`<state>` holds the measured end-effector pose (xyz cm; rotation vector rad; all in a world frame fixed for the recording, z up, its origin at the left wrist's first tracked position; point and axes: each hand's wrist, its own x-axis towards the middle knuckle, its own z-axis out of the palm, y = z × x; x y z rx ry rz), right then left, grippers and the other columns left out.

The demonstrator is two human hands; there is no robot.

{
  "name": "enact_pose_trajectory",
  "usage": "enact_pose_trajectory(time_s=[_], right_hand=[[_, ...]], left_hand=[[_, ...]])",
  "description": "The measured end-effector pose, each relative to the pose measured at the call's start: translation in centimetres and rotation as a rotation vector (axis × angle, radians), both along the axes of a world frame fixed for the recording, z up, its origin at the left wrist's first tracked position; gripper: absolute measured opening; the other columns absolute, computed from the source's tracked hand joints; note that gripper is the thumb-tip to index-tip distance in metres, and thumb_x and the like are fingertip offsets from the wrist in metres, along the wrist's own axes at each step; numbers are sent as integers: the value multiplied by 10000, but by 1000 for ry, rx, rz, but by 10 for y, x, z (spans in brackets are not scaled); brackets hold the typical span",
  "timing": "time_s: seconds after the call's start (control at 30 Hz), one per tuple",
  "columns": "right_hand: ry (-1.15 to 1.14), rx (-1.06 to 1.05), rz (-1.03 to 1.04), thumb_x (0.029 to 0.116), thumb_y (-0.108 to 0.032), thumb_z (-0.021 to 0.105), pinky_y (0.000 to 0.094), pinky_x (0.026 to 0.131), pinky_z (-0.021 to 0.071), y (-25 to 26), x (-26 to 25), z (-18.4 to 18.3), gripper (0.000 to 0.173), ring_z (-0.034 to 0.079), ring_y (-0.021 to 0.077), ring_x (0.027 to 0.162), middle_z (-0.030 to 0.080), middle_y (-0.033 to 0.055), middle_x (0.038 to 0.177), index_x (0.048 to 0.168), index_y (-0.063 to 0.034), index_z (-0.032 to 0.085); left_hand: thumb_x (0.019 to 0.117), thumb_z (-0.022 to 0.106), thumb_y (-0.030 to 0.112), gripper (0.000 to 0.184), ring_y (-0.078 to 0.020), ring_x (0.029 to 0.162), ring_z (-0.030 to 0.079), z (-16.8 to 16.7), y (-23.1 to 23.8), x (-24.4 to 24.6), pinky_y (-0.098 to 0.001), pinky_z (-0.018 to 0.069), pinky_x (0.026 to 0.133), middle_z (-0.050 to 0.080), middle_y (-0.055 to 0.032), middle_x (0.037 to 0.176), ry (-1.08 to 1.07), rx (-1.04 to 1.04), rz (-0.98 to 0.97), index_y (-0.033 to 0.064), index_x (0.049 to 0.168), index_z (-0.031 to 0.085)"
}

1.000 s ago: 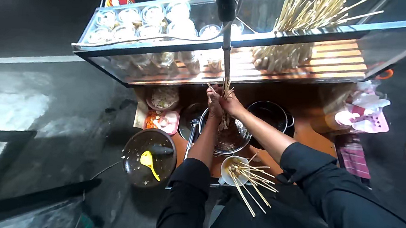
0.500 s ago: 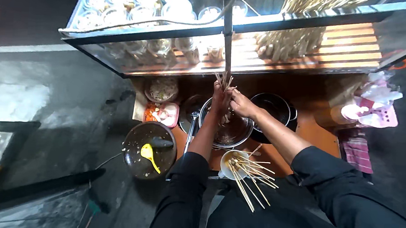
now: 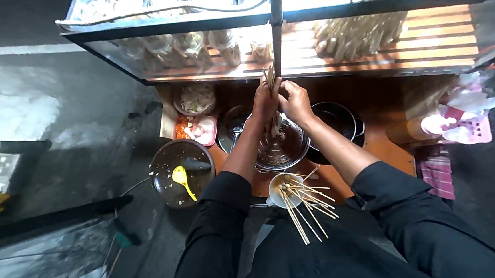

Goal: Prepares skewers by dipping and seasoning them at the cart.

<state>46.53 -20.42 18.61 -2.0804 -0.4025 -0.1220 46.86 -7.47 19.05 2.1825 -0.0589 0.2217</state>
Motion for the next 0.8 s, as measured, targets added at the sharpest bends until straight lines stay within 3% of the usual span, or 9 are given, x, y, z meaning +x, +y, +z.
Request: enact_pose_trajectory(time_s=[0.07, 0.17, 0.23, 0.4, 0.47, 0.57, 0.63, 0.7, 0.8], right_hand=[[89, -7, -26, 960, -108, 660, 445, 1007, 549, -4, 0, 0, 226, 704, 243, 1093, 731, 141, 1146, 1160, -12, 701], [177, -64, -53, 977, -202, 671, 452, 1046, 532, -18, -4, -6, 349, 666, 268, 1187, 680, 158, 1280, 1281, -33, 652], [176, -67, -62, 1000, -253, 657, 420, 1044, 532, -30, -13, -16, 347, 655, 251, 1204, 665, 146, 1309, 1282, -50, 656], [171, -73, -52, 1014, -239, 630, 408, 1029, 540, -61, -48, -29, 298, 667, 231, 1169, 680, 141, 1272, 1238, -49, 684], [162, -73, -40, 1019, -232, 626, 384, 988, 564, -76, -64, -26, 280, 677, 213, 1135, 680, 140, 1252, 1225, -52, 685], [182, -64, -68, 1031, -240, 616, 387, 949, 586, -105, -91, -24, 276, 690, 195, 1100, 678, 131, 1255, 1235, -67, 683], [218, -73, -100, 1047, -244, 597, 407, 903, 601, -125, -110, -28, 272, 701, 192, 1046, 673, 121, 1260, 1255, -82, 665], [286, -86, -189, 1037, -255, 611, 433, 892, 598, -137, -121, -37, 298, 703, 208, 1026, 677, 125, 1256, 1275, -82, 657], [526, -107, -363, 1020, -351, 651, 524, 929, 565, -139, -118, -50, 468, 691, 305, 1061, 644, 187, 1297, 1368, -54, 552]], left_hand=[[1090, 496, 347, 400, -210, 909, 700, -5, 0, 4, -403, 568, 872, 693, -147, 981, 41, -13, -3, -23, 1223, 567], [1005, 624, 468, 583, -238, 965, 707, -16, 4, 4, -443, 573, 919, 702, -164, 1040, 141, 5, 17, -30, 1295, 535], [954, 684, 511, 680, -251, 1007, 702, -17, 8, -1, -457, 568, 943, 701, -169, 1088, 211, 32, 27, -22, 1336, 507], [842, 754, 618, 903, -323, 1320, 545, -11, 27, -19, -511, 452, 1120, 588, -188, 1388, 252, 188, 34, 14, 1454, 480], [873, 732, 597, 885, -359, 1357, 504, -9, 43, -43, -522, 423, 1141, 568, -213, 1414, 165, 246, 77, -9, 1466, 476], [991, 641, 437, 523, -283, 1087, 655, -15, 64, -105, -452, 547, 976, 665, -185, 1166, 97, 250, 263, -20, 1242, 603], [1026, 596, 377, 418, -306, 901, 683, -23, 73, -156, -513, 575, 835, 677, -192, 1016, 336, 243, 288, -22, 1147, 625], [1007, 639, 370, 389, -319, 913, 685, -40, 78, -196, -545, 570, 847, 685, -190, 1020, 589, 189, 230, 2, 1133, 653], [974, 690, 314, 332, -202, 928, 703, -69, 77, -226, -415, 592, 873, 704, -126, 1075, 698, 88, 250, 39, 1159, 684]])
